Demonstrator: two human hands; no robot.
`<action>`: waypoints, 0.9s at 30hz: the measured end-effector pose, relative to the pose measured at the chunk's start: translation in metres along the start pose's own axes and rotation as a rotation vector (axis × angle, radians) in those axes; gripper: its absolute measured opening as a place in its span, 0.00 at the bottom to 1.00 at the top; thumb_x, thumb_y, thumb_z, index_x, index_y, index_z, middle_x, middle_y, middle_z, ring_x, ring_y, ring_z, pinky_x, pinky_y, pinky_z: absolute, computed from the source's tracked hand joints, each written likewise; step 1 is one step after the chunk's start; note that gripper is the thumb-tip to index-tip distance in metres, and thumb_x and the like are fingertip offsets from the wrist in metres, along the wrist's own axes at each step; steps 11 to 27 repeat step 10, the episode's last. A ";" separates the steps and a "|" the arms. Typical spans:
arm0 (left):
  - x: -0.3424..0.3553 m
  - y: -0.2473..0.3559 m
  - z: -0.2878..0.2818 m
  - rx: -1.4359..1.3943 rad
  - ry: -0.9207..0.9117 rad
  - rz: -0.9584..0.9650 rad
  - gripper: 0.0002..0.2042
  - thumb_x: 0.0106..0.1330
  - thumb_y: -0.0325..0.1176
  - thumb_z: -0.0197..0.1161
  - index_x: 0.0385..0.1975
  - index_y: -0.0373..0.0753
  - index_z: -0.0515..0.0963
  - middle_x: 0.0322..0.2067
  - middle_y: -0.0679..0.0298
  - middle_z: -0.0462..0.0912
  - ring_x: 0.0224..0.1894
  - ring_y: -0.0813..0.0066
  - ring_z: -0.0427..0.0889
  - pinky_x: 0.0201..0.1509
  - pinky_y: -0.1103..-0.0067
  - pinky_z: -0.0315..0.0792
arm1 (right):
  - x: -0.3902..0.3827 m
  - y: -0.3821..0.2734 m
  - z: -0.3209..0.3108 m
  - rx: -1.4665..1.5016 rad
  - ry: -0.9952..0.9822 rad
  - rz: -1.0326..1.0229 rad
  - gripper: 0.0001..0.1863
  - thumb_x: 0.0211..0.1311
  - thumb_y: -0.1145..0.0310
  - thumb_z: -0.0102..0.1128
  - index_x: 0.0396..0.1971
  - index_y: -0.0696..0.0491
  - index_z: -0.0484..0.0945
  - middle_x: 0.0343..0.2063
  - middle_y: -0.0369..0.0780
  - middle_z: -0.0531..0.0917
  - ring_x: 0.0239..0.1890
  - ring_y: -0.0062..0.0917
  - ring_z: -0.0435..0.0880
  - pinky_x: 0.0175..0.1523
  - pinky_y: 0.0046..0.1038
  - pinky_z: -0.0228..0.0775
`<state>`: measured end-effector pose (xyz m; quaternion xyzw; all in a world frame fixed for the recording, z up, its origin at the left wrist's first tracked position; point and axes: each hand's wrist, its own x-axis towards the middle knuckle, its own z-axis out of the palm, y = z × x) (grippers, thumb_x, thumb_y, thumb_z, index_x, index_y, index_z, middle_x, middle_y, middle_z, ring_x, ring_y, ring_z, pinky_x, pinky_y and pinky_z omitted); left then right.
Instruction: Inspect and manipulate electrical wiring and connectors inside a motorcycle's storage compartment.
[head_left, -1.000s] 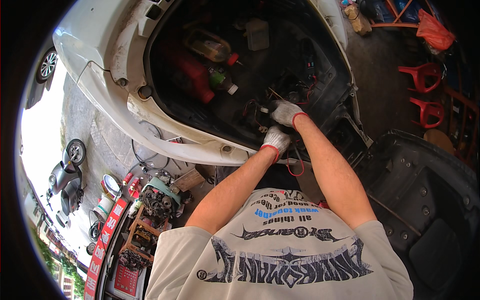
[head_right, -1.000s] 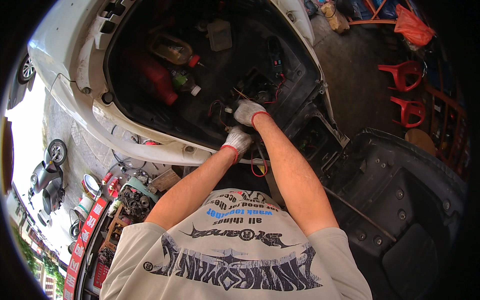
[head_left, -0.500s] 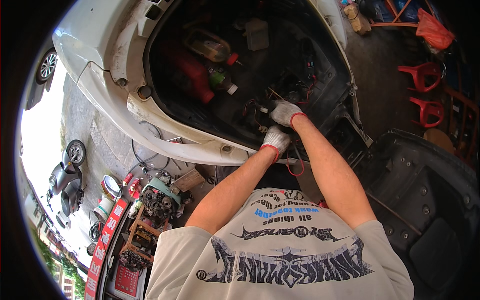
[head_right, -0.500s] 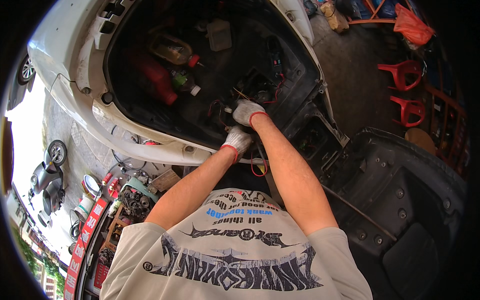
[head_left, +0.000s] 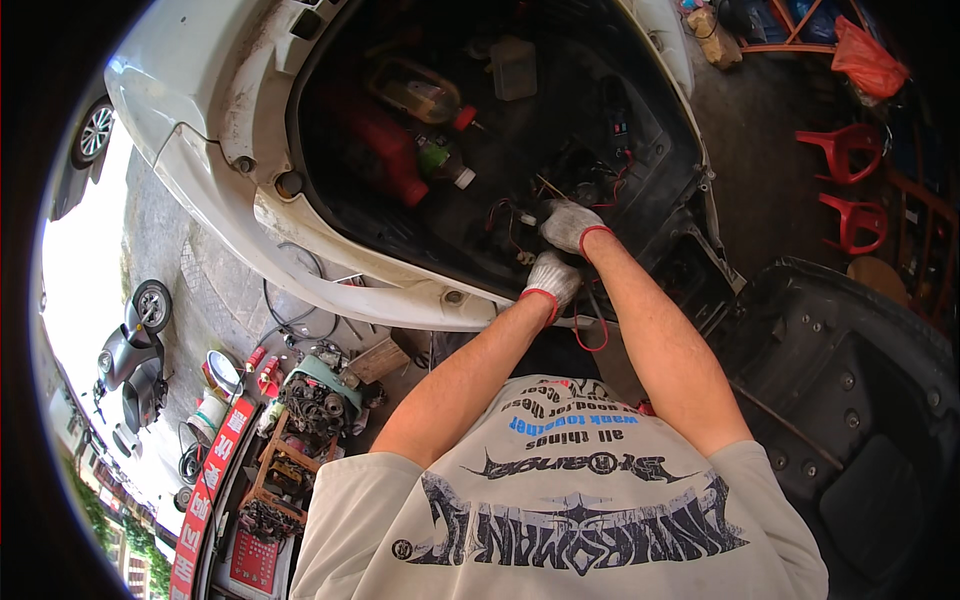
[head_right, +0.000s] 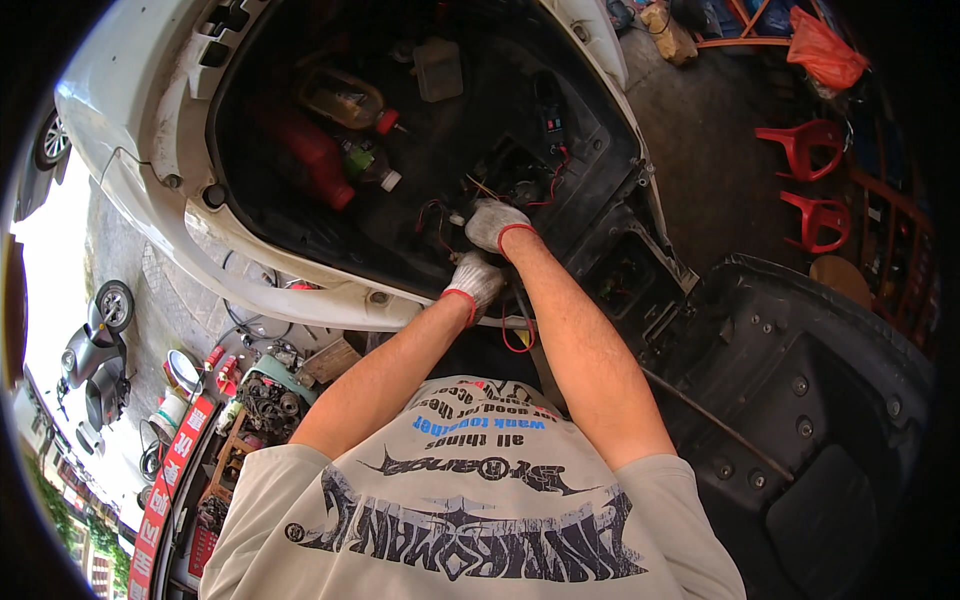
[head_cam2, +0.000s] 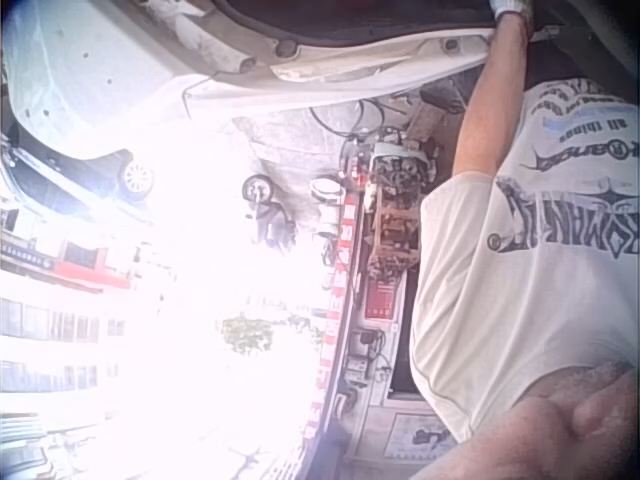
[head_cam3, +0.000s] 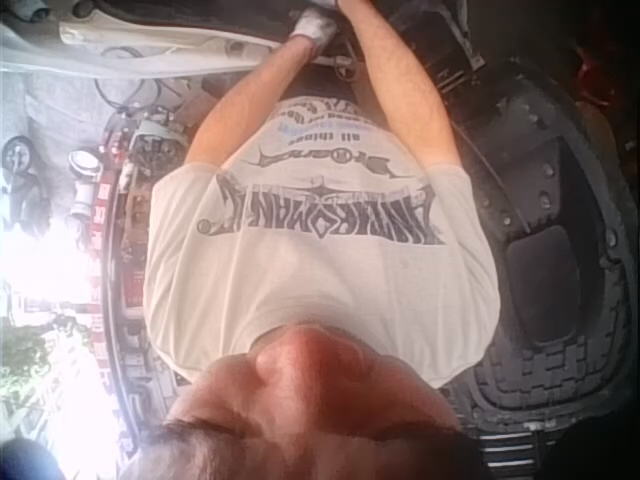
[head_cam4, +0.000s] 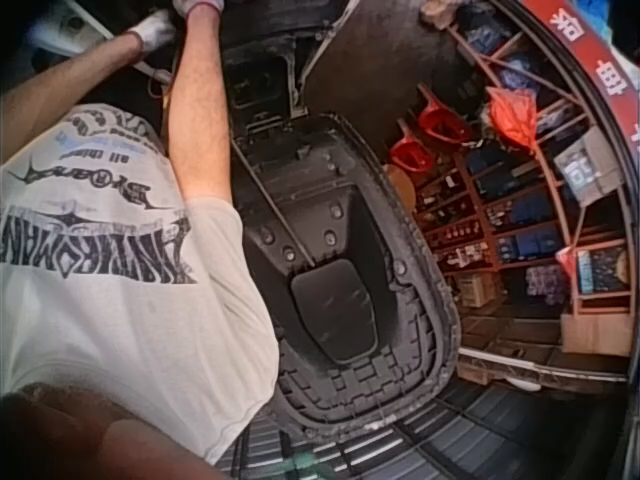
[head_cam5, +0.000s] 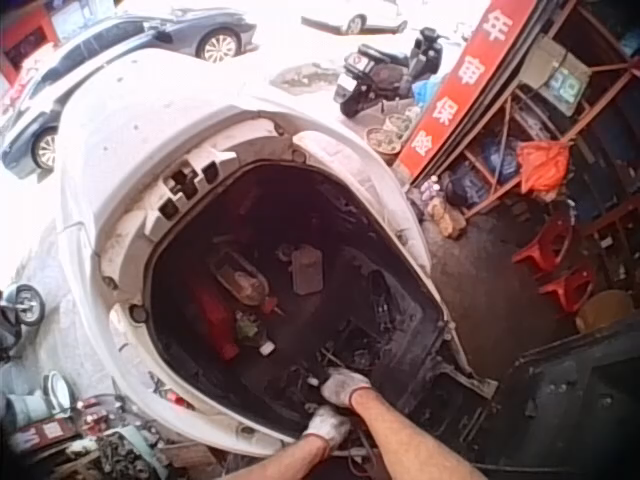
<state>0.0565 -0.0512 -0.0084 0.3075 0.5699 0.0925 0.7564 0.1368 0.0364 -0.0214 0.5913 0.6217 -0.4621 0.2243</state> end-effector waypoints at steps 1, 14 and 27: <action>0.001 -0.001 0.000 0.000 0.001 -0.001 0.18 0.59 0.28 0.63 0.50 0.33 0.76 0.44 0.60 0.84 0.42 0.75 0.81 0.43 0.76 0.74 | 0.000 -0.001 -0.001 0.007 -0.002 0.002 0.23 0.55 0.65 0.49 0.53 0.50 0.78 0.52 0.47 0.80 0.56 0.39 0.77 0.60 0.36 0.69; 0.003 -0.007 0.004 0.071 0.055 0.092 0.15 0.60 0.34 0.58 0.45 0.39 0.81 0.43 0.52 0.84 0.48 0.56 0.82 0.49 0.69 0.75 | -0.001 0.000 0.000 0.006 0.010 0.009 0.24 0.57 0.64 0.48 0.54 0.49 0.77 0.54 0.47 0.79 0.58 0.39 0.76 0.62 0.35 0.67; 0.003 -0.007 0.004 0.071 0.055 0.092 0.15 0.60 0.34 0.58 0.45 0.39 0.81 0.43 0.52 0.84 0.48 0.56 0.82 0.49 0.69 0.75 | -0.001 0.000 0.000 0.006 0.010 0.009 0.24 0.57 0.64 0.48 0.54 0.49 0.77 0.54 0.47 0.79 0.58 0.39 0.76 0.62 0.35 0.67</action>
